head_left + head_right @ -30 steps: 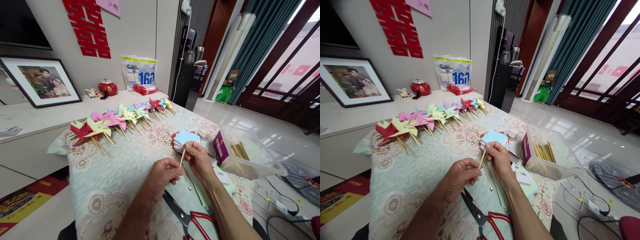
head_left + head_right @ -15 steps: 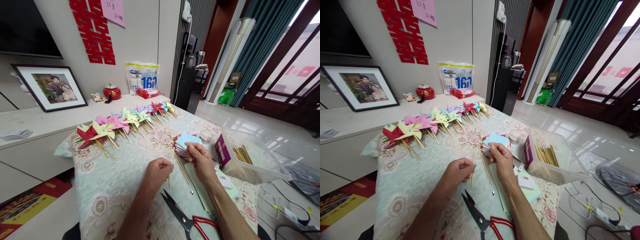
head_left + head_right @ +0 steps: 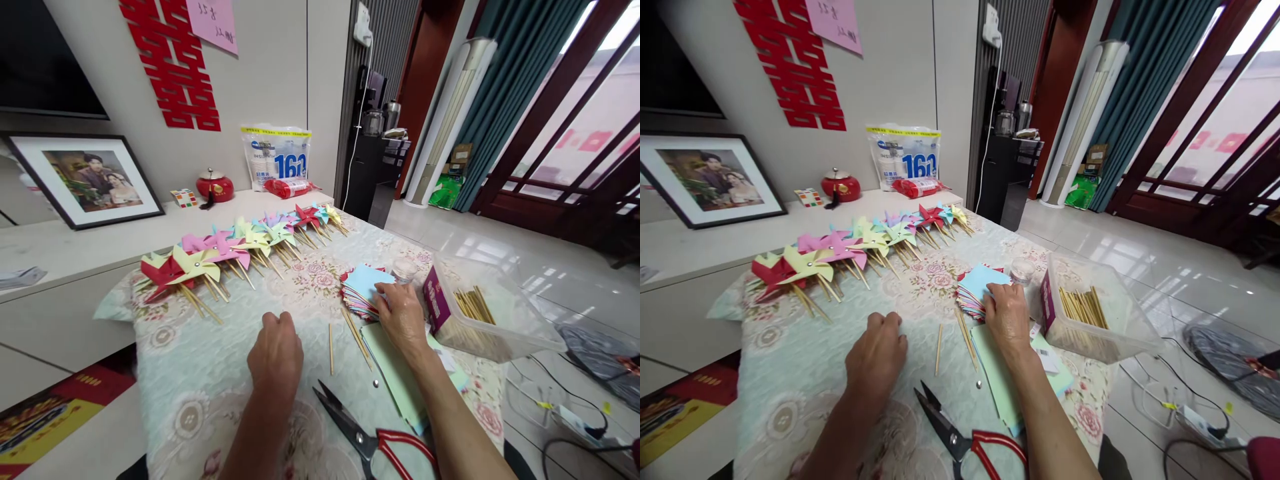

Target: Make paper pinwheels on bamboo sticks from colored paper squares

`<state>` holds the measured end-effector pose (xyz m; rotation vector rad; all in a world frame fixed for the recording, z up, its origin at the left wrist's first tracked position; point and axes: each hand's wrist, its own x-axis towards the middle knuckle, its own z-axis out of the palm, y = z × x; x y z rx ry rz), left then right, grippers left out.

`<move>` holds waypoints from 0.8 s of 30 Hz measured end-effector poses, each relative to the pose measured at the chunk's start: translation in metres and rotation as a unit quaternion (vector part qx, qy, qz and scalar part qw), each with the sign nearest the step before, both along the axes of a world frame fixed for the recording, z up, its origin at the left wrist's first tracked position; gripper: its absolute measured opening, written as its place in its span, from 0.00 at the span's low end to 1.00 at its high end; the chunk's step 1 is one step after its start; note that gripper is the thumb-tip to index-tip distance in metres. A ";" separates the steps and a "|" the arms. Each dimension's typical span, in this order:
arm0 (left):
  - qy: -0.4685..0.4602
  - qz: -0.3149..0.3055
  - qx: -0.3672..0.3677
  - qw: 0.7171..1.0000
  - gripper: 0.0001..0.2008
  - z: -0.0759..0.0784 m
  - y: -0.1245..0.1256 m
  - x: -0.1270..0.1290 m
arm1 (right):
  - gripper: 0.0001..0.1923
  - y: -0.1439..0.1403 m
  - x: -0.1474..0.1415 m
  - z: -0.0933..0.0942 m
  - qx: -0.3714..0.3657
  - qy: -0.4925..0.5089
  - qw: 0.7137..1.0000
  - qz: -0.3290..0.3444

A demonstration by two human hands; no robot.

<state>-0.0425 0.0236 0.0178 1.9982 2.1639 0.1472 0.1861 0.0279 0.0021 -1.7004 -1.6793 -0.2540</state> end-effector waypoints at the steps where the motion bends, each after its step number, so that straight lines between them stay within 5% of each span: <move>1: -0.010 -0.010 0.009 1.000 0.13 0.000 -0.001 0.002 | 0.11 0.000 -0.001 0.000 0.000 -0.005 1.000 0.003; 7: -0.147 -0.104 -0.065 0.981 0.09 -0.006 -0.007 0.020 | 0.10 -0.003 -0.003 0.002 0.006 -0.016 1.000 0.016; 13: -0.272 -0.127 -0.055 0.952 0.12 -0.012 -0.011 0.029 | 0.12 -0.002 -0.003 0.001 -0.030 -0.078 0.996 -0.025; 19: -0.169 -0.074 0.018 0.983 0.14 -0.008 -0.003 0.018 | 0.16 -0.001 -0.006 0.001 -0.075 -0.102 0.990 -0.055; 24: -0.186 -0.131 -0.009 0.974 0.14 -0.010 -0.009 0.028 | 0.14 -0.002 -0.005 0.000 -0.027 -0.070 0.997 -0.034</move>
